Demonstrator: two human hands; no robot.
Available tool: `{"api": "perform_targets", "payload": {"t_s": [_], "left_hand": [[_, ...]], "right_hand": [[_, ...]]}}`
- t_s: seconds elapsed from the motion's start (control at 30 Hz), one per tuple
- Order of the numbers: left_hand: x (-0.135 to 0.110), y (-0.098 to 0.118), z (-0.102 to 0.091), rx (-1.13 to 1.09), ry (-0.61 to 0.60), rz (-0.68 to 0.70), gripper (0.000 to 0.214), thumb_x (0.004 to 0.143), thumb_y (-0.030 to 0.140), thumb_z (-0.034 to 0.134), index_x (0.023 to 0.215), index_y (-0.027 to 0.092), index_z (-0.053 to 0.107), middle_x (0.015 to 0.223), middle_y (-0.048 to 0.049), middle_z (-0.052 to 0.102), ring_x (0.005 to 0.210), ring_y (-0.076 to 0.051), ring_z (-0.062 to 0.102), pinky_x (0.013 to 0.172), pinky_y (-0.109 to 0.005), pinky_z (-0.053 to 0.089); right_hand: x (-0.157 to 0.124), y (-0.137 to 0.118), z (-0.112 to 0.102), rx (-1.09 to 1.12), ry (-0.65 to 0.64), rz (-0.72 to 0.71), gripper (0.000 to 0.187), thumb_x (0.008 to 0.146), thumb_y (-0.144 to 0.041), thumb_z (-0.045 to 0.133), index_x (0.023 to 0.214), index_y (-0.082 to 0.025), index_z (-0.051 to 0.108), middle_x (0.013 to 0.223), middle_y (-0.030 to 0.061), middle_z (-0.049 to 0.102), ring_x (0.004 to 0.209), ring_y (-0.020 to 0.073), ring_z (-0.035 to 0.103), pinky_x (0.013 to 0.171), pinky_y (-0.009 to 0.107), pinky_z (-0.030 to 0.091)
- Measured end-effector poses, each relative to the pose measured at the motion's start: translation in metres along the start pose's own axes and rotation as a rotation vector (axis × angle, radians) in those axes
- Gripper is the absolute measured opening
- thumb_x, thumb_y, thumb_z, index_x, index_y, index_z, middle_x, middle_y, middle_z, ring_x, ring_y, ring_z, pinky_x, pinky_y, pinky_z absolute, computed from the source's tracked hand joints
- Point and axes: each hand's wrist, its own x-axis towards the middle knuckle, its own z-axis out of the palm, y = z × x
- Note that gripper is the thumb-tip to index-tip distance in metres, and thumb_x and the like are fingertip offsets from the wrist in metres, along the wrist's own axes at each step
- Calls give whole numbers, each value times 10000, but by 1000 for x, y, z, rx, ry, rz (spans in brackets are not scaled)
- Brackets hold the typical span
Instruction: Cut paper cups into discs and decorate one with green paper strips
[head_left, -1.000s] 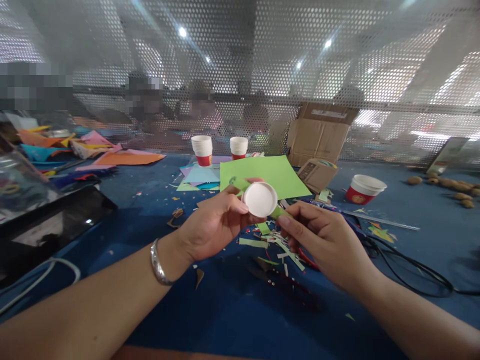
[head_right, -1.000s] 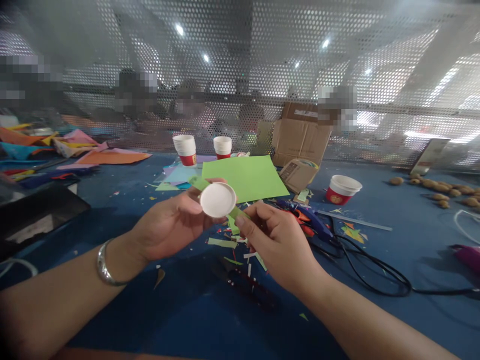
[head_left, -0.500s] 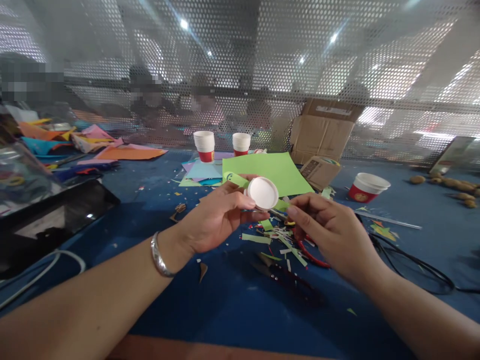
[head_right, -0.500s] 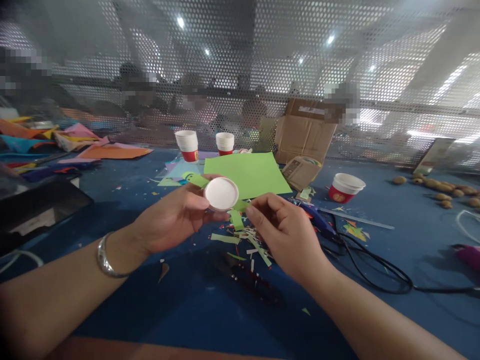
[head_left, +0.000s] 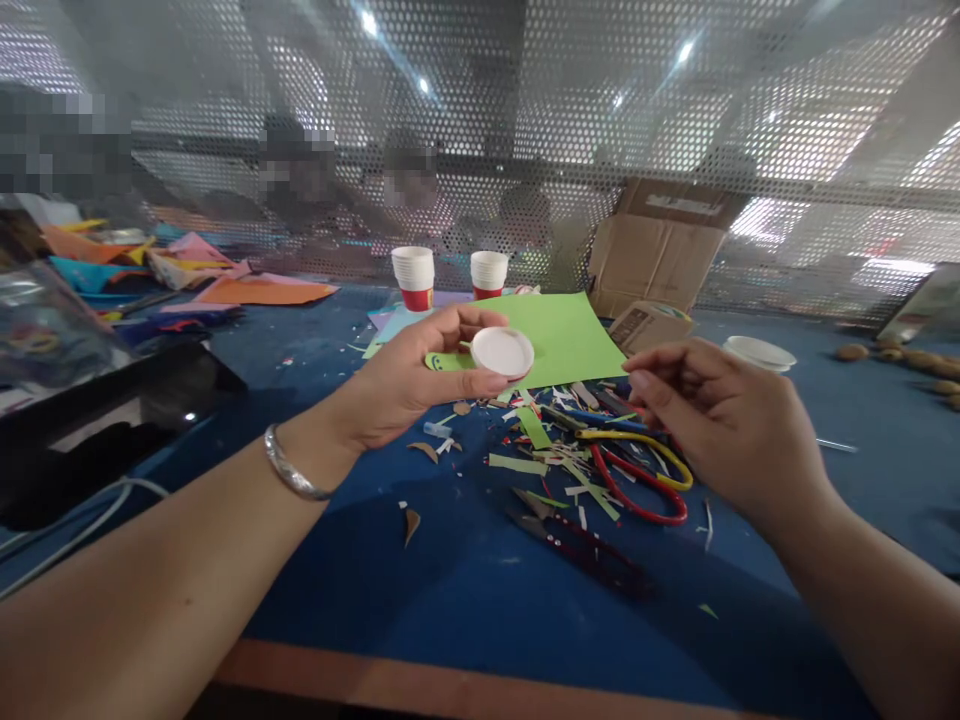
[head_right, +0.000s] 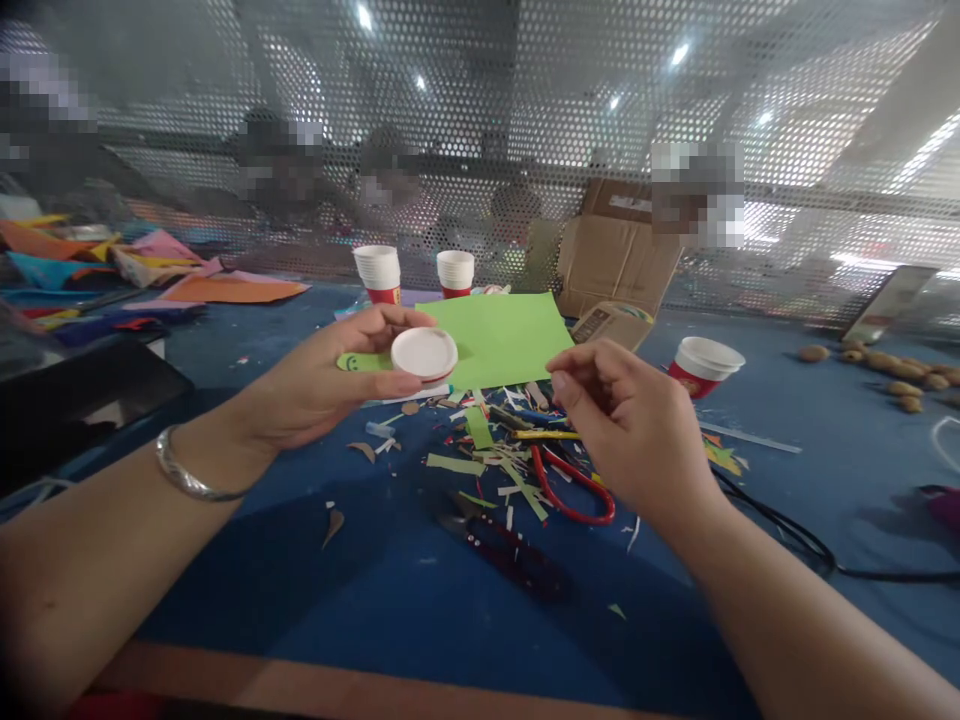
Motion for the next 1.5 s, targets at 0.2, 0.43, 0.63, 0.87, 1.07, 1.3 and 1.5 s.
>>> {"api": "perform_targets", "payload": {"t_s": [0.2,0.43,0.63,0.87,1.07,1.3,1.5], "left_hand": [[0,1,0,216,-43,30,567,765,407,845,1251,224,618,1146,-55,720,1051,-216,652,935,-363,508],[-3,5,3,296,-136,-6,654,745,402,862,1324,239,605,1237,-47,711,1147,-210,641,982,-337,487],[-6,7,9,436,-394,-31,591,743,424,852,1280,279,653,1243,-30,720,1138,-229,660,984,-359,477],[-8,-5,10,732,-467,30,534,782,387,801,1291,306,661,1234,-56,699,1158,-283,623,969,-401,462],[-9,-5,8,817,-375,82,614,798,474,773,1363,301,606,1305,-65,667,1200,-282,601,1004,-416,451],[-6,-5,24,796,-25,331,523,863,482,732,1309,242,599,1282,-66,661,1172,-251,577,988,-405,461],[-1,-7,34,908,-161,471,181,960,343,634,1073,216,698,1048,-37,738,1020,-225,594,956,-381,431]], "right_hand": [[21,28,-5,-424,-403,7,166,906,-307,590,924,-228,734,883,31,762,730,192,673,641,313,480],[23,37,3,-519,-549,-43,176,862,-223,613,958,-234,760,925,39,774,893,250,682,742,339,474],[23,33,1,-512,-540,-76,206,891,-226,577,1036,-222,723,954,55,760,955,251,667,786,335,476],[20,35,0,-539,-577,-152,245,899,-301,556,1069,-202,702,990,94,743,964,295,657,807,405,497],[20,32,-1,-504,-493,-124,224,892,-276,558,1055,-218,701,959,82,747,899,285,675,761,404,500],[4,-2,1,-109,-255,-119,143,897,-373,653,959,-262,719,918,15,768,824,206,703,748,332,526],[-7,-20,9,9,-187,-95,138,883,-377,698,939,-256,735,868,8,767,750,185,704,676,294,549]]}}
